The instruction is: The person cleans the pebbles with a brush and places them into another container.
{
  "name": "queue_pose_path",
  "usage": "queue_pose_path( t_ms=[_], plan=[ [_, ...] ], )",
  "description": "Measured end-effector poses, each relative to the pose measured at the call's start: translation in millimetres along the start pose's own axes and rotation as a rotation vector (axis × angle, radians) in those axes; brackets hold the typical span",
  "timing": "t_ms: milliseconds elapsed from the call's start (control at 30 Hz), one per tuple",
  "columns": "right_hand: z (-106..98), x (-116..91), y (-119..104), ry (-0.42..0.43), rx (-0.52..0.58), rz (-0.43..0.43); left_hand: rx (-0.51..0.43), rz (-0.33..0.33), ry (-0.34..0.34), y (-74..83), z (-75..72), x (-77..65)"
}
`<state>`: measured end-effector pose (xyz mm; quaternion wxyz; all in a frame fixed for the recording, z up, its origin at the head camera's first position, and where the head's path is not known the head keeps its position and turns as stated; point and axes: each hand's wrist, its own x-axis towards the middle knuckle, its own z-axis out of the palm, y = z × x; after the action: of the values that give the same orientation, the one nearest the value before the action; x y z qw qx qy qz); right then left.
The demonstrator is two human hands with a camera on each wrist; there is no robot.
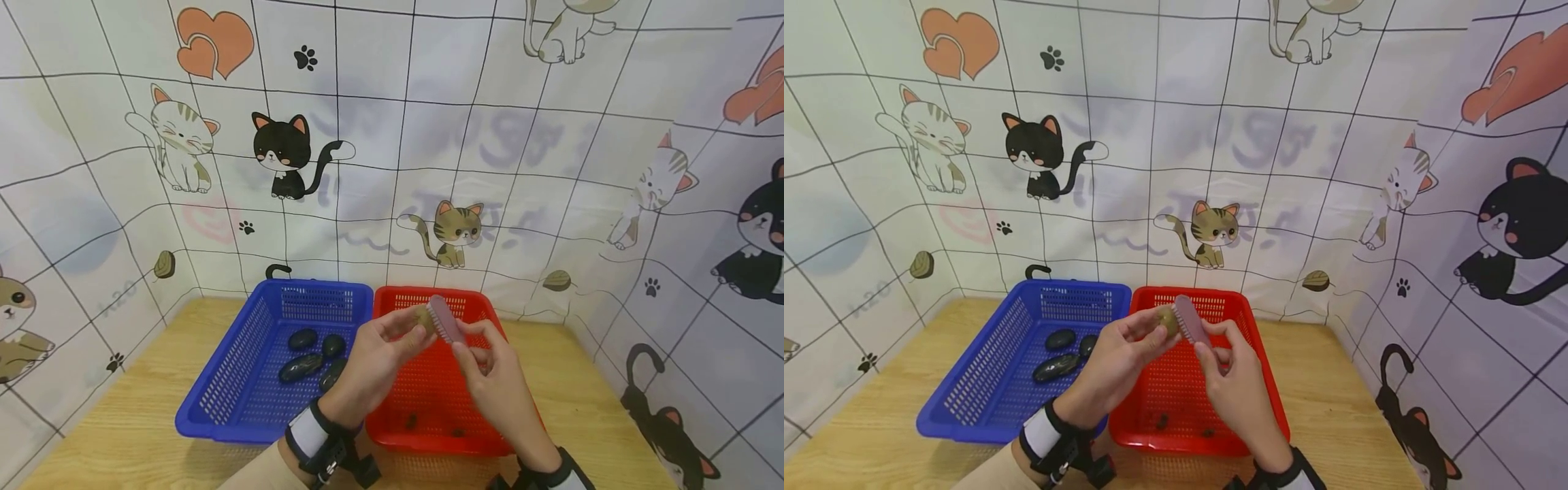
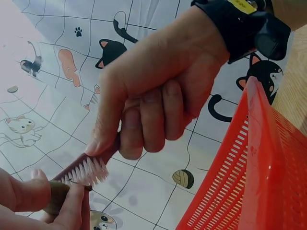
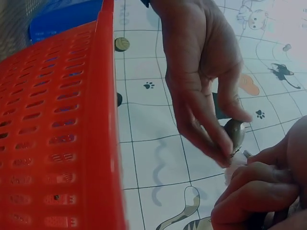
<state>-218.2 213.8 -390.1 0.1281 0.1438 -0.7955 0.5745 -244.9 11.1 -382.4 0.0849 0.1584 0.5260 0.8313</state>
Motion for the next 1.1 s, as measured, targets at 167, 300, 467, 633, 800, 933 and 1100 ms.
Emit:
queue_pose_path(
  t_ms=[167,300,467,633,800,933,1100],
  plan=[
    [2,-5,-6,0.006,0.015,-0.018,0.018,0.005,0.027,-1.2,-1.4,1.3],
    [4,-8,-7,-0.002,0.029,-0.043,0.031,-0.015,-0.008,-2.3,0.6,0.7],
    [2,-8,-6,0.02,0.046,-0.049,-0.011,-0.01,-0.073,1.5,3.2,-2.0],
    [1,-10,-14,-0.042,0.055,-0.102,-0.032,0.033,-0.035,6.3,1.0,-2.9],
    [2,-13,-20,-0.083,0.051,-0.189,0.018,0.02,-0.045,6.4,1.7,-4.6],
    [-2,-12,-18,-0.056,0.041,-0.195,0.035,0.008,-0.101,6.0,4.6,-6.0],
    [-5,-13,-20,-0.057,0.049,-0.162,0.009,0.036,-0.106,8.7,3.7,-6.7]
  ],
)
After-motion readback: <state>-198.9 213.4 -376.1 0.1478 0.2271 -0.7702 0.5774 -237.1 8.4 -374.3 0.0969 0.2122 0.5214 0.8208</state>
